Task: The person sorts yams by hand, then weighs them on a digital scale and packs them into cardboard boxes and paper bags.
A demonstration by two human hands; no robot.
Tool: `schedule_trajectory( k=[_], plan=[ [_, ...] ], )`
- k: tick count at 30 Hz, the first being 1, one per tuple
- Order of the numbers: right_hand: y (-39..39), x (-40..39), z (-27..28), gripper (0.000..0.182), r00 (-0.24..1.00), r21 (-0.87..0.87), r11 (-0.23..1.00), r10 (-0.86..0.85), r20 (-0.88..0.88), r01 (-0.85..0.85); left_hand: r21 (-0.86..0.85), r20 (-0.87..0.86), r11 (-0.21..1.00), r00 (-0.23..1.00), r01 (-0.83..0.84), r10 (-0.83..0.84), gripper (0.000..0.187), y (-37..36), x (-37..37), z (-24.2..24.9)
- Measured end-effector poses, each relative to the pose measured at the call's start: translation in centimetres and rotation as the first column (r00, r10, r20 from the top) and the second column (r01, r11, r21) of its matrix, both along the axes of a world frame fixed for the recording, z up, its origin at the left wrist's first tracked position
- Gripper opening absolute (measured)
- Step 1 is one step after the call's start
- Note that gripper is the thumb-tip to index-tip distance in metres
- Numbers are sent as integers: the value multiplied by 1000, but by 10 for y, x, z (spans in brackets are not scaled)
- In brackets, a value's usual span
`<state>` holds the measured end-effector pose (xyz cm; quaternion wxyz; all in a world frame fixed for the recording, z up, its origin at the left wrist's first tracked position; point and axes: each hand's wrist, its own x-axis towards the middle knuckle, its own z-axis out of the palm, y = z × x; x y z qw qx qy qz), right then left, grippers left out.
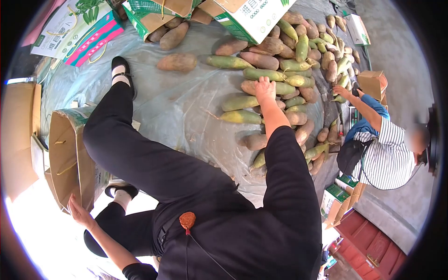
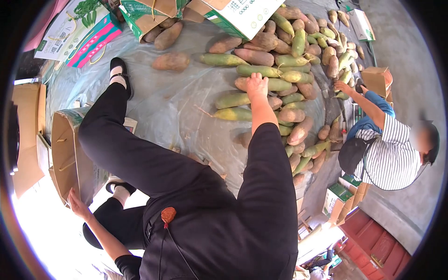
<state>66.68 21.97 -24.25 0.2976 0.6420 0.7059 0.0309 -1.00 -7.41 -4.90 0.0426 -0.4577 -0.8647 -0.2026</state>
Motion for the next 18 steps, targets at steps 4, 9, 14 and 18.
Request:
schedule_trajectory(
  k=[4, 9, 14, 18],
  plan=[
    [-4, 0, -8, 22, 998, -25, 998, -52, -19, 51, -15, -1, 1000, 1000, 26, -26, 27, 0, -1, -2],
    [-22, -2, -4, 18, 1000, -63, 998, -8, 1, 8, 2, 22, 1000, 1000, 18, -18, 27, 1, -1, -4],
    [-46, -20, 11, 20, 975, -59, 996, 51, -216, -65, 17, 13, 999, 999, 40, -40, 28, 7, 0, -5],
    [-72, -53, 18, 25, 943, -56, 983, 153, -295, -177, 45, 25, 997, 998, 55, -56, 27, 8, 2, -1]
  ],
)
